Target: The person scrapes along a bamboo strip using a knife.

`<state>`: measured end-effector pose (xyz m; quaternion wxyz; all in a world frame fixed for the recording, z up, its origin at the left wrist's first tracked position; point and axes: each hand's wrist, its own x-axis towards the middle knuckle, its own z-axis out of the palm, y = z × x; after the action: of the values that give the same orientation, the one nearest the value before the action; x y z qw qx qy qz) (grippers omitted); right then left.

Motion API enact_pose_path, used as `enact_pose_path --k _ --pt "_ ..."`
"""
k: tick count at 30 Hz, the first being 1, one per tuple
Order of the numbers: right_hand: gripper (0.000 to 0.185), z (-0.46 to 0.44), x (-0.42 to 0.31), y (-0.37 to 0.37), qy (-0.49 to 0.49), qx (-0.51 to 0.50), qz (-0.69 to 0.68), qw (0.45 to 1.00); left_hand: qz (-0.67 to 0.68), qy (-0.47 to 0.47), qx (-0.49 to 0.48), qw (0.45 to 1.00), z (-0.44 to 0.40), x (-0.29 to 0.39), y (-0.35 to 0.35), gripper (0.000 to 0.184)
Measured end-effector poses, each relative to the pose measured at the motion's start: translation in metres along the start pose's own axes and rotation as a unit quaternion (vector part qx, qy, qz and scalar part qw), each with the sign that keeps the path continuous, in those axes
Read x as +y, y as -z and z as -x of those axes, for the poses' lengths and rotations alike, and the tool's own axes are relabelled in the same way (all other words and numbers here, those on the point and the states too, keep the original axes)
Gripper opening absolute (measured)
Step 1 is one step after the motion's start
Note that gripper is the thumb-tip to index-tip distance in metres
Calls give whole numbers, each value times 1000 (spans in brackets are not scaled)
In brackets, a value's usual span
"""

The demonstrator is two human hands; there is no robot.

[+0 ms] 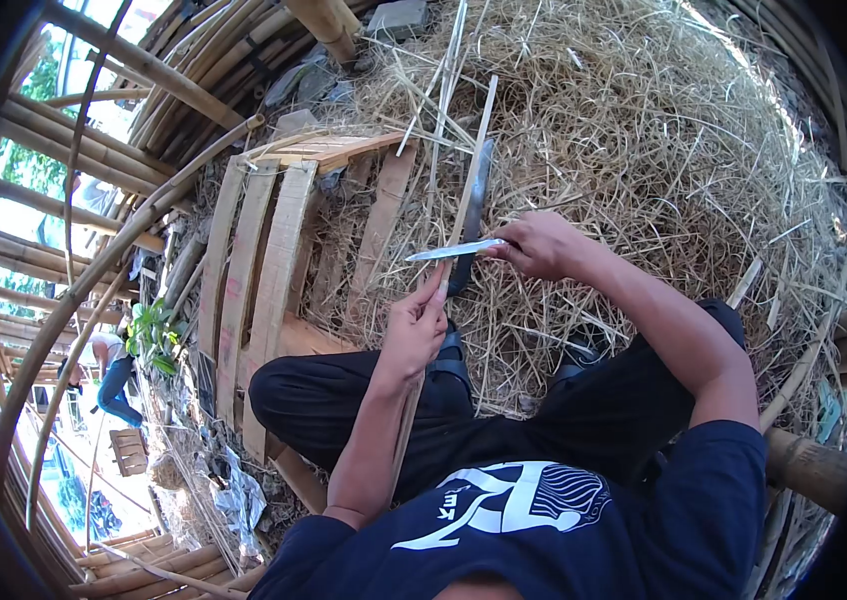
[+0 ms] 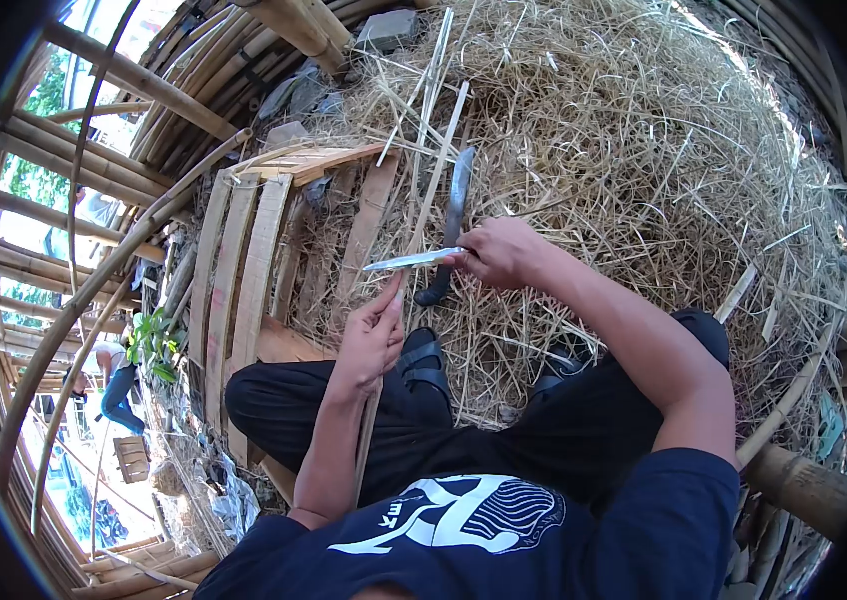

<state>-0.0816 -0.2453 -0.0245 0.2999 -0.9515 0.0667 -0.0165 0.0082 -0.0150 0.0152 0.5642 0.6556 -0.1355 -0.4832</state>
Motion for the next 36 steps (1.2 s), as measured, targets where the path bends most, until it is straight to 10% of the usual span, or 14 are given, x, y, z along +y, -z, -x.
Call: enact_pose_path --k 3,7,10,18,21,36 --pt "33 -2 8 -5 -11 -43 69 997 8 24 3 1000 4 -7 2 41" --pt "53 -2 88 42 -378 57 -10 924 18 95 -12 995 58 -10 4 43" --pt "57 18 148 84 -416 174 83 889 31 116 -27 992 95 -19 27 44" --pt "59 -25 13 52 -296 83 -399 864 -54 39 19 998 76 -16 12 42" --pt "33 -25 -5 40 -264 132 -441 848 -96 21 -10 995 70 -18 -2 42" --pt "27 -15 -25 64 -218 107 -616 750 -13 -31 -91 995 16 3 -27 48"
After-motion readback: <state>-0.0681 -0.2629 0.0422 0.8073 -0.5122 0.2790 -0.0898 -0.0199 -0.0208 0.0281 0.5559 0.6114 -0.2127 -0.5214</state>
